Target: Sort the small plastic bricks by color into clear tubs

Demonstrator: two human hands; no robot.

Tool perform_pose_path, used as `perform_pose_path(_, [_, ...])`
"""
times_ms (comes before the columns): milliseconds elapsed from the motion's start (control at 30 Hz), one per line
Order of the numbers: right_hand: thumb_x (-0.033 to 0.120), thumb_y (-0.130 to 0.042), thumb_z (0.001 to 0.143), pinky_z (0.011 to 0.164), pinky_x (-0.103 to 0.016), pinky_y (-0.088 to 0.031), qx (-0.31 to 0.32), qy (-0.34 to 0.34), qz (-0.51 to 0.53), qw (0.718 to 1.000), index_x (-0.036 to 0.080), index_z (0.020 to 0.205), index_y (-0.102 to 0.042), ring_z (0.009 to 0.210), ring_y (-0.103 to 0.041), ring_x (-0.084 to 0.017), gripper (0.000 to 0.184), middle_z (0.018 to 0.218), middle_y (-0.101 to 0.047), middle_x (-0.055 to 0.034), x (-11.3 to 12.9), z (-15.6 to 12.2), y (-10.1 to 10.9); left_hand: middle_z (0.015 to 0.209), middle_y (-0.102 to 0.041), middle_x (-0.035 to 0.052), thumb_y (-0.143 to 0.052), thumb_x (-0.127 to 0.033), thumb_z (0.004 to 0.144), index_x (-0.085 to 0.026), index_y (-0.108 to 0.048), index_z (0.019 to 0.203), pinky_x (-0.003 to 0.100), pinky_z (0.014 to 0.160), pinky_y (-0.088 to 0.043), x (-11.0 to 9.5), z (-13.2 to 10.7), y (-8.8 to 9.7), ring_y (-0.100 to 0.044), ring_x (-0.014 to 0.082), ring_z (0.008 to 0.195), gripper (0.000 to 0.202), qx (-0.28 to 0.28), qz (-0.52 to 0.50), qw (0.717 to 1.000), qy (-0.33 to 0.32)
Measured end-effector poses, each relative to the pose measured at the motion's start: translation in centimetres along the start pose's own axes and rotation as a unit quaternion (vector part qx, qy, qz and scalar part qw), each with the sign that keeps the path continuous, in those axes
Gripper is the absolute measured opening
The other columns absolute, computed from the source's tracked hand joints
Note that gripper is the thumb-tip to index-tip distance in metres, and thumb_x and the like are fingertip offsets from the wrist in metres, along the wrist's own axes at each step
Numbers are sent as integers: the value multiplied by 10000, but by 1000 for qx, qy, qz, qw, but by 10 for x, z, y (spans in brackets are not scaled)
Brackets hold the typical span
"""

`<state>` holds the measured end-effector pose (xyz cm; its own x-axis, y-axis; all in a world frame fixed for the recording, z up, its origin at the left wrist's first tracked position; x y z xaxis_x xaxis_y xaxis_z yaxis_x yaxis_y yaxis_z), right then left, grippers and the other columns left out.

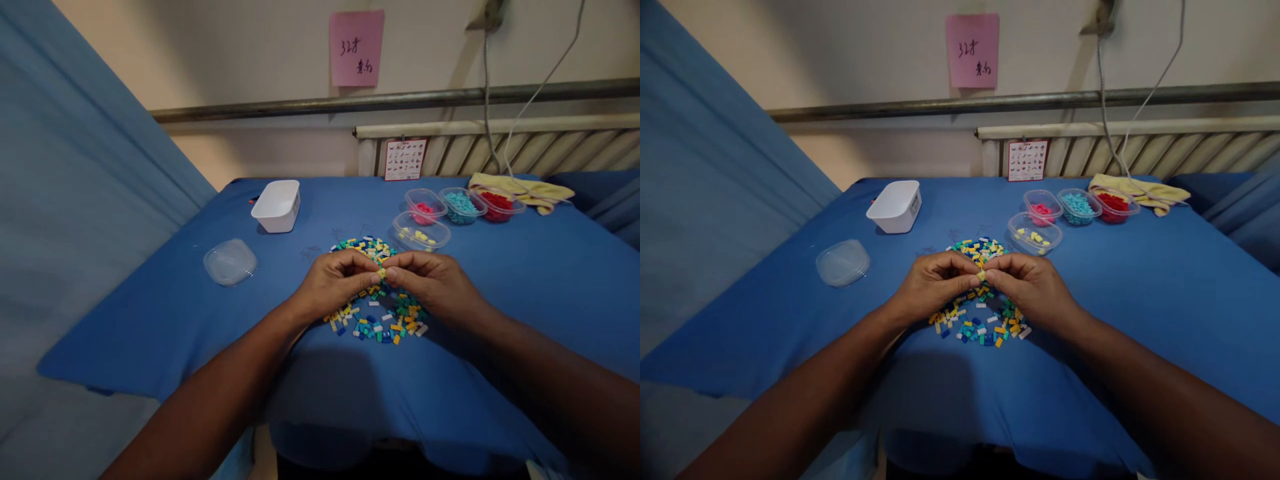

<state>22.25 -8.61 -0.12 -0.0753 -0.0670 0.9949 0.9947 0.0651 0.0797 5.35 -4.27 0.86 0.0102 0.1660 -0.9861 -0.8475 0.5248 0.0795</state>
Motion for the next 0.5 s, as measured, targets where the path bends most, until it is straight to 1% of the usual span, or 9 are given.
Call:
perform_pose_path(100, [512, -868, 884, 775, -355, -603, 0, 0, -1, 1000, 223, 961, -857, 812, -730, -196, 299, 931, -841, -55, 0, 0, 1, 917, -802, 60, -950, -355, 828, -161, -837, 922, 277, 765, -578, -2, -1, -1, -719, 147, 818, 244, -2, 5, 1000, -9])
perform_pose_path(300, [499, -881, 867, 764, -349, -596, -2, -2, 11, 1000, 225, 923, -854, 790, -723, -191, 281, 898, -837, -47, -2, -1, 3, 889, -812, 59, -951, -344, 828, -165, -850, 902, 254, 706, -556, -2, -3, -4, -709, 137, 777, 218, -8, 14, 1000, -13])
perform_pose_path(500, [471, -881, 864, 750, -340, -590, -10, 4, 7, 1000, 218, 917, -858, 781, -721, -190, 259, 896, -839, -53, -1, -2, 3, 865, -810, 58, -949, -335, 828, -158, -849, 900, 245, 688, -548, -1, -2, -4, -705, 130, 755, 216, -12, 21, 1000, -7])
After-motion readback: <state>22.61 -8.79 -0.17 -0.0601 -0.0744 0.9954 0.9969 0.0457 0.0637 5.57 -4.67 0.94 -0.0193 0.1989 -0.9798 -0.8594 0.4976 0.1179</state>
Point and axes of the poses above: each hand's wrist, its own z-axis towards the middle knuckle, its own y-axis out of the back of the hand, x = y × z, the point moved 8 cm from there along z, towards the middle knuckle
